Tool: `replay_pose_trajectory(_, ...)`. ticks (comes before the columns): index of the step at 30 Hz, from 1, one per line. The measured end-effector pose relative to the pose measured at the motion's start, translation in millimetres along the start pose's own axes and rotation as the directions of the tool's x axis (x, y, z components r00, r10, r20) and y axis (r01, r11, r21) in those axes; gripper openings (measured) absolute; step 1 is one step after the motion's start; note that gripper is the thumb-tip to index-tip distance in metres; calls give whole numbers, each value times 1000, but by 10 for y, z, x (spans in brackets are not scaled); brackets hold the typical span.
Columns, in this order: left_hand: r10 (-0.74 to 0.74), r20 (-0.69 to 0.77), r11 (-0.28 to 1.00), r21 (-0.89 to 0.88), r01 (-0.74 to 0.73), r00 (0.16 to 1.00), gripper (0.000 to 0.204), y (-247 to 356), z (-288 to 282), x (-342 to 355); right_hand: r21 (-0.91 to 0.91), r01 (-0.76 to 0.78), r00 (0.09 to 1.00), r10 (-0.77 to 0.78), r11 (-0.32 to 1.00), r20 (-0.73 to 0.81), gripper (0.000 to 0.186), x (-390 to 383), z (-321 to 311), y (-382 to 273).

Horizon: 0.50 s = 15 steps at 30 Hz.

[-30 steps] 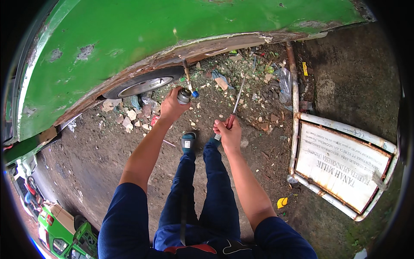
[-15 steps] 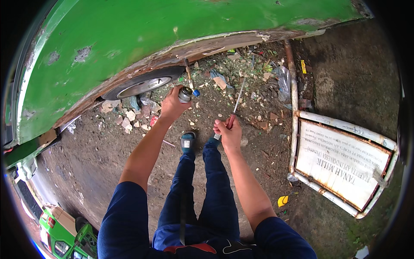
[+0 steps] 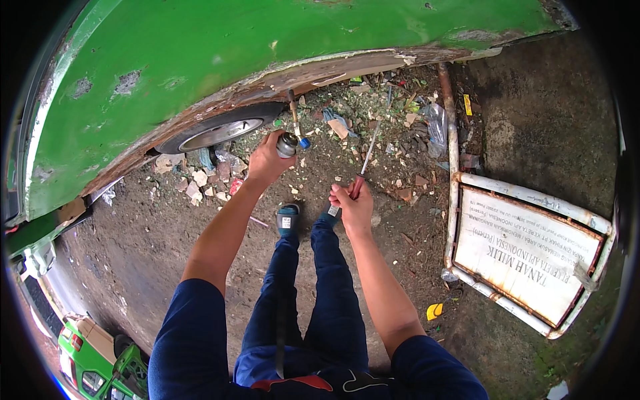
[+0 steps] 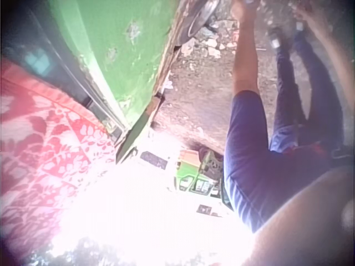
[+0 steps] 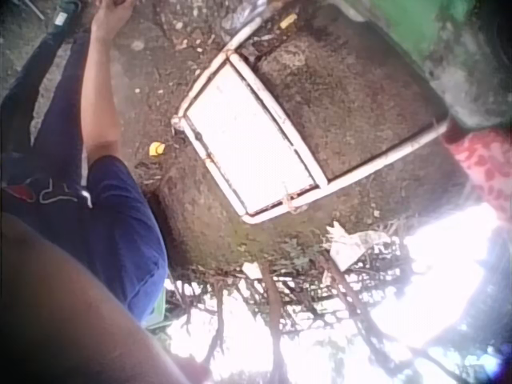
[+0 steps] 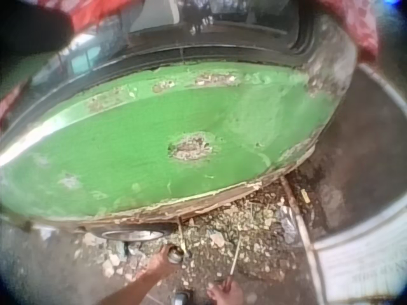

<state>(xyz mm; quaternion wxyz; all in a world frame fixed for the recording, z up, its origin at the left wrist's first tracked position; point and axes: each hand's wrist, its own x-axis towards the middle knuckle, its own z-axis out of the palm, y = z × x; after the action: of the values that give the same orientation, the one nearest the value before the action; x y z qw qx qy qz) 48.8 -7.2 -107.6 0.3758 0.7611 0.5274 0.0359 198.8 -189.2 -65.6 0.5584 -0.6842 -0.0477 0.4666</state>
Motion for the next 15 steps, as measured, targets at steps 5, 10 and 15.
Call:
replay_pose_trajectory(5,40,-25,999,-12,-40,999,72,8,28,0,9,-5,1000,5,1000,-5,31,-21,-10,-14)
replay_pose_trajectory(10,28,-8,1000,-10,-28,1000,73,42,64,18,27,-4,1000,4,1000,-3,30,-7,-59,24)
replay_pose_trajectory(15,57,-16,998,-8,-57,998,72,41,102,42,21,-9,1000,9,1000,-20,29,-7,-77,17)
